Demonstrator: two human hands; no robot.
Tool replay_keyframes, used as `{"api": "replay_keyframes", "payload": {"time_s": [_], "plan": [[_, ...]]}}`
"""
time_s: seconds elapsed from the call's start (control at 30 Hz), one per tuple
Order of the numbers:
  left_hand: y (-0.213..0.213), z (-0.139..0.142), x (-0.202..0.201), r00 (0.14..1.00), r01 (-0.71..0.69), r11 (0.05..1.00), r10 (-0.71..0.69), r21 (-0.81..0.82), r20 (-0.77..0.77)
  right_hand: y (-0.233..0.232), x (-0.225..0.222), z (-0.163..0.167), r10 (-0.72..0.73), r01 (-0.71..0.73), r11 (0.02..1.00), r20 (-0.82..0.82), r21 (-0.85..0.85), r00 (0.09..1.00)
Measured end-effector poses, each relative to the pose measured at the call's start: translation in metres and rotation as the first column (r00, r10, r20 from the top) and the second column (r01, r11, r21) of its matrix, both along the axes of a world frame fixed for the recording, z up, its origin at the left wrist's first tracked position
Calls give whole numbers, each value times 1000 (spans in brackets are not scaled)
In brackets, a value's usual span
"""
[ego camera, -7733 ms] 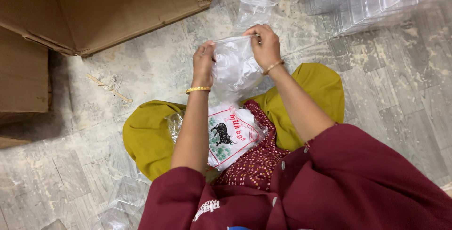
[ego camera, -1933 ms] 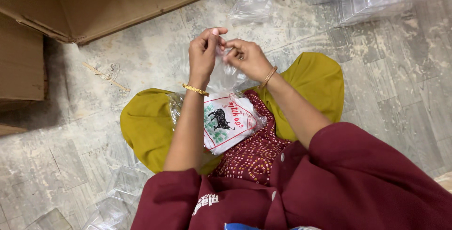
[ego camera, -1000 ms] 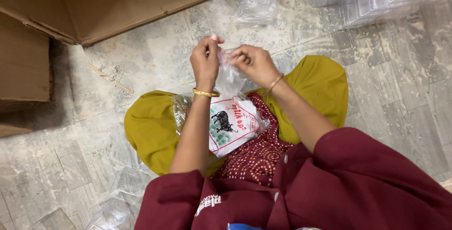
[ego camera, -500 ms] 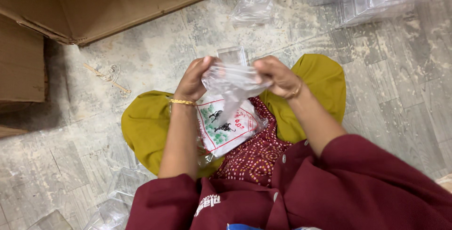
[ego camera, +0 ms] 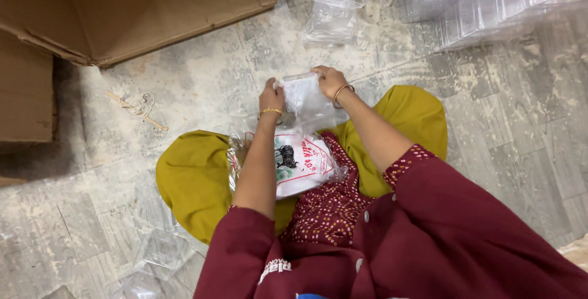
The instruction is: The person sits on the floor and packs clear plastic containers one at a time into printed plastic bags, then sets the filled bags aside with other completed bags. The person repeatedly opens a bag, inserts a container, and places the bagged container on a pile.
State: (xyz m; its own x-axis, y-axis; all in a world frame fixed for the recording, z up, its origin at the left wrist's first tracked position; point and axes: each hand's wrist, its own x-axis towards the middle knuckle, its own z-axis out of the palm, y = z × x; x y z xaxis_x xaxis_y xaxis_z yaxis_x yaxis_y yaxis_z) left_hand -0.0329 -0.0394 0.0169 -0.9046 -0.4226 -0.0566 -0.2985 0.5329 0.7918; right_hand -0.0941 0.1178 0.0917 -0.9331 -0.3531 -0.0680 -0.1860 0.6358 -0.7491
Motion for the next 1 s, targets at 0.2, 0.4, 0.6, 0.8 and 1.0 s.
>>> {"api": "replay_keyframes", "payload": {"time_s": [0.2, 0.4, 0.6, 0.8, 1.0], "plan": [[2, 8, 4, 987, -158, 580, 77, 799, 139, 2, 19, 21, -139, 133, 977, -25, -168, 990], [4, -16, 9, 991, -132, 731, 95, 669, 92, 11, 25, -7, -198, 261, 942, 281, -209, 939], [8, -39, 23, 976, -41, 991, 13, 125, 217, 23, 32, -38, 8, 34, 972, 181, -232, 983], [21, -28, 26, 990, 40, 604, -129, 796, 48, 33, 36, -27, 566, 689, 480, 792, -543, 230], [18, -24, 32, 962, 252, 693, -257, 676, -95, 33, 47, 4, 680, 629, 387, 669, -674, 299]]}}
